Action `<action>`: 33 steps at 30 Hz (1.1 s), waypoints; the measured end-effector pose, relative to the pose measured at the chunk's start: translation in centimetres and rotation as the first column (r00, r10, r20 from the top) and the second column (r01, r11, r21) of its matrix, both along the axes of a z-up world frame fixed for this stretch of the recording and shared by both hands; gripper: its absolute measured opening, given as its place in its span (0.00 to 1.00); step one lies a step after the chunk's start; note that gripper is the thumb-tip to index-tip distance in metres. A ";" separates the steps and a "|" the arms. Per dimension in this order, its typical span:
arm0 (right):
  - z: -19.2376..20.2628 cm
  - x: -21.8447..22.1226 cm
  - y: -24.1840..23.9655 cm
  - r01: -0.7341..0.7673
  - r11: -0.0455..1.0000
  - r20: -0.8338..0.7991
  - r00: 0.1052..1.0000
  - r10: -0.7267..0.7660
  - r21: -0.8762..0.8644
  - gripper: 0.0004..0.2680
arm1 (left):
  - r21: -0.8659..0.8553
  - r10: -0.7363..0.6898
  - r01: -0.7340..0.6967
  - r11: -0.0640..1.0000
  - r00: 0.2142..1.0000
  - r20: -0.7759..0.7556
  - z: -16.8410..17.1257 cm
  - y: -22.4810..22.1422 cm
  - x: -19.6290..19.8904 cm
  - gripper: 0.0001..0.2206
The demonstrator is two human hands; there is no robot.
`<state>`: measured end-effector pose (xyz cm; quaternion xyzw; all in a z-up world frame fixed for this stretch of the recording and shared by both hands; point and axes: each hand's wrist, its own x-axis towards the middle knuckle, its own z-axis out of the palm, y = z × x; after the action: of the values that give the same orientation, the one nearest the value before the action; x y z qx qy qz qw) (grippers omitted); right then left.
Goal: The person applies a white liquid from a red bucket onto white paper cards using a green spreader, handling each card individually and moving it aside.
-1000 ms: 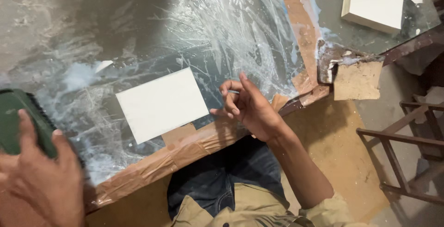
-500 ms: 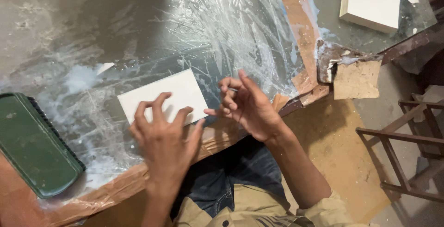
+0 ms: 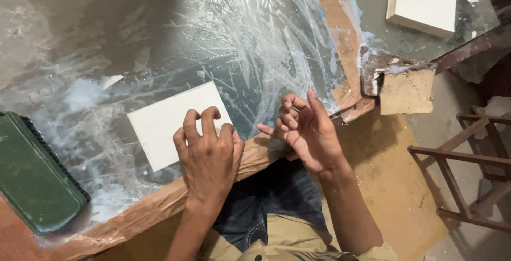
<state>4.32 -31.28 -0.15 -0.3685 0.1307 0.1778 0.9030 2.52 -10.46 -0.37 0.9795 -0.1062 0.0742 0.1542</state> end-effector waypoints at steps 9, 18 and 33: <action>1.2 0.5 3.6 0.057 0.567 0.264 0.920 0.291 -0.822 0.10 | -0.165 0.232 -0.231 0.959 0.973 -0.010 0.6 1.7 -0.3 0.09; 2.6 1.2 9.0 0.356 0.145 0.362 0.680 0.638 -0.923 0.12 | -0.304 0.371 -0.350 0.886 0.928 0.012 1.3 3.8 -1.8 0.08; 0.7 1.5 14.3 0.361 0.170 0.339 0.481 0.809 -0.917 0.11 | -0.127 0.601 -0.597 0.792 0.799 -0.007 0.3 7.7 -5.5 0.07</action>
<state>5.85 -16.94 0.59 -0.8866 -0.3090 0.0199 0.3435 -2.96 -2.71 -0.05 0.9500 0.2116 0.1421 0.1806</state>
